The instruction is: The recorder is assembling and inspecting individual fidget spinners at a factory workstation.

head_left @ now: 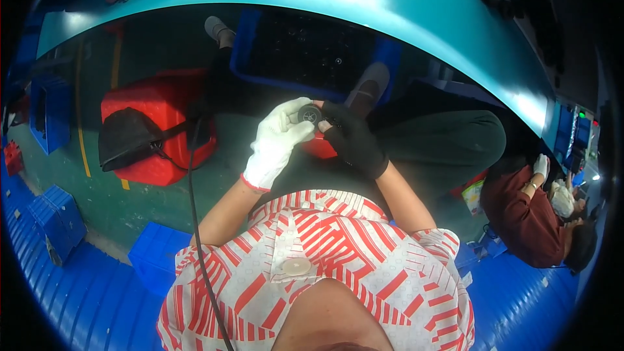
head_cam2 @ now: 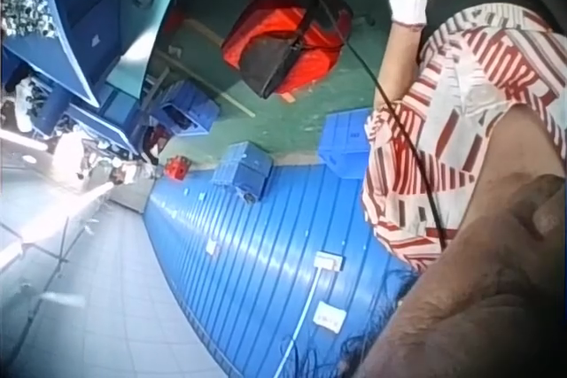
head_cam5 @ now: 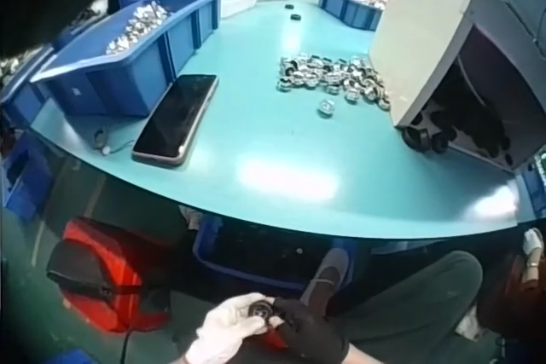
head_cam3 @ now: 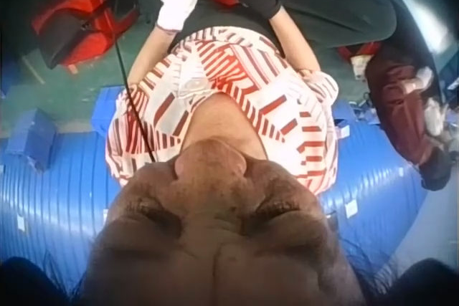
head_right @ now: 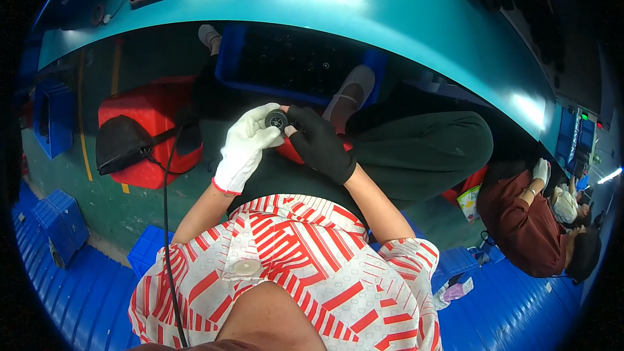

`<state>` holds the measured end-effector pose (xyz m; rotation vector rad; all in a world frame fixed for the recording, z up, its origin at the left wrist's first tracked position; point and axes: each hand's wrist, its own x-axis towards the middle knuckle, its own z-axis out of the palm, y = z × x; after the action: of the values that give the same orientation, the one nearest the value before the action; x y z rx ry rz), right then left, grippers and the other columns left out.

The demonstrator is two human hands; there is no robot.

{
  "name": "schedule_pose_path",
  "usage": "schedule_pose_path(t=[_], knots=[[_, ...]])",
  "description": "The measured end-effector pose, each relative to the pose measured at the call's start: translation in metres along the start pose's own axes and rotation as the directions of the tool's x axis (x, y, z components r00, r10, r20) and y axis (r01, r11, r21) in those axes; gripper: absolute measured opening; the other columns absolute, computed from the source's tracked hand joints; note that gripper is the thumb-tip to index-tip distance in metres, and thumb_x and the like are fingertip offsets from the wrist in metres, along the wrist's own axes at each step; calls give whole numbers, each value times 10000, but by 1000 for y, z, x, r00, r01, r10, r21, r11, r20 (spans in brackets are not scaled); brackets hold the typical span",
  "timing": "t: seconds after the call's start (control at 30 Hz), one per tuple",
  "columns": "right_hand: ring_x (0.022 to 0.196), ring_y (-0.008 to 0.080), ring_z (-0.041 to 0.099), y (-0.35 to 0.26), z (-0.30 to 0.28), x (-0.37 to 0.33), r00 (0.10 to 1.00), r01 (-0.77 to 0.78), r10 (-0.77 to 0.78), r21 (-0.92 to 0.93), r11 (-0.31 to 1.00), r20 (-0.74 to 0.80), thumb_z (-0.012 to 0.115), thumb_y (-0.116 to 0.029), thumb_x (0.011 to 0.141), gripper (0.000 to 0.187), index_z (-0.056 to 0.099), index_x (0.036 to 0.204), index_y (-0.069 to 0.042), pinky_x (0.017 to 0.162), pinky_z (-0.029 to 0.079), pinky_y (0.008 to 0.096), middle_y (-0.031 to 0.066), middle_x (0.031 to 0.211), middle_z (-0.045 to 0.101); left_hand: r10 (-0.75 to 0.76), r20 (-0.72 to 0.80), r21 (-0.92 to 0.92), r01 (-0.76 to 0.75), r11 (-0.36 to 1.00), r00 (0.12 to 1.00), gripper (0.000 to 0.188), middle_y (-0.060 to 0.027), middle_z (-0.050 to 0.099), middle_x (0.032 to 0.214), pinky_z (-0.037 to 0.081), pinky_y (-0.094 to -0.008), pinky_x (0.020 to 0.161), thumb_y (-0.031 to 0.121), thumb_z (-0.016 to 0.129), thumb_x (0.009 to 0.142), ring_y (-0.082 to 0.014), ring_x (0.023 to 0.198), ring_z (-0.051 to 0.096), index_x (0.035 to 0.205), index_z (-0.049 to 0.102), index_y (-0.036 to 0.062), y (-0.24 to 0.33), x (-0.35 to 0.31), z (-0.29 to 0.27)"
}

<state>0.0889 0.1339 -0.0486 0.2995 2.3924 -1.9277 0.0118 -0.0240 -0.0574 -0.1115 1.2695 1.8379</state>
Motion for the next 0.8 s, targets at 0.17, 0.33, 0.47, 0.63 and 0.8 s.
schedule_pose_path(t=[0.17, 0.33, 0.47, 0.63, 0.8], knots=[[946, 274, 610, -14, -2, -1, 997, 78, -75, -197, 977, 27, 561, -51, 876, 367, 523, 1238, -10, 816, 473, 315, 170, 1079, 594, 111, -54, 158, -102, 982, 992, 421, -150, 611, 1077, 547, -277, 799, -40, 612, 819, -181, 912, 637, 1222, 493, -68, 1, -1, 3], [939, 245, 612, -3, -5, -2, 995, 83, -80, -51, 995, 66, 574, -83, 885, 339, 552, 1213, -2, 815, 473, 298, 148, 1060, 606, 9, 26, 90, -12, 996, 1000, 401, -144, 622, 1061, 552, -283, 795, -33, 628, 807, -190, 909, 645, 1191, 516, -59, 16, -5, 4], [944, 179, 600, -5, -6, -3, 951, -302, 256, 336, 892, 174, 573, -117, 905, 310, 570, 1193, -1, 830, 468, 273, 101, 1046, 615, -10, 96, -3, 11, 1000, 995, 384, -150, 621, 1064, 563, -289, 786, -38, 621, 806, -195, 910, 649, 1176, 521, -58, 15, -4, -6], [946, 169, 595, -2, 0, -4, 969, -243, 217, 337, 909, 114, 569, -129, 911, 316, 566, 1200, -1, 827, 465, 268, 99, 1051, 618, -24, 89, -158, 38, 987, 996, 383, -163, 613, 1080, 569, -299, 786, -17, 604, 832, -206, 939, 644, 1197, 500, -65, 11, -1, -6], [888, 221, 613, -11, 0, -5, 999, 52, -51, -110, 993, 17, 636, -125, 856, 419, 531, 1248, -23, 776, 479, 287, 128, 1029, 597, 54, 3, 62, -54, 997, 999, 381, -175, 607, 1098, 566, -296, 793, -19, 579, 853, -206, 948, 642, 1217, 485, -75, 10, -7, 0]])
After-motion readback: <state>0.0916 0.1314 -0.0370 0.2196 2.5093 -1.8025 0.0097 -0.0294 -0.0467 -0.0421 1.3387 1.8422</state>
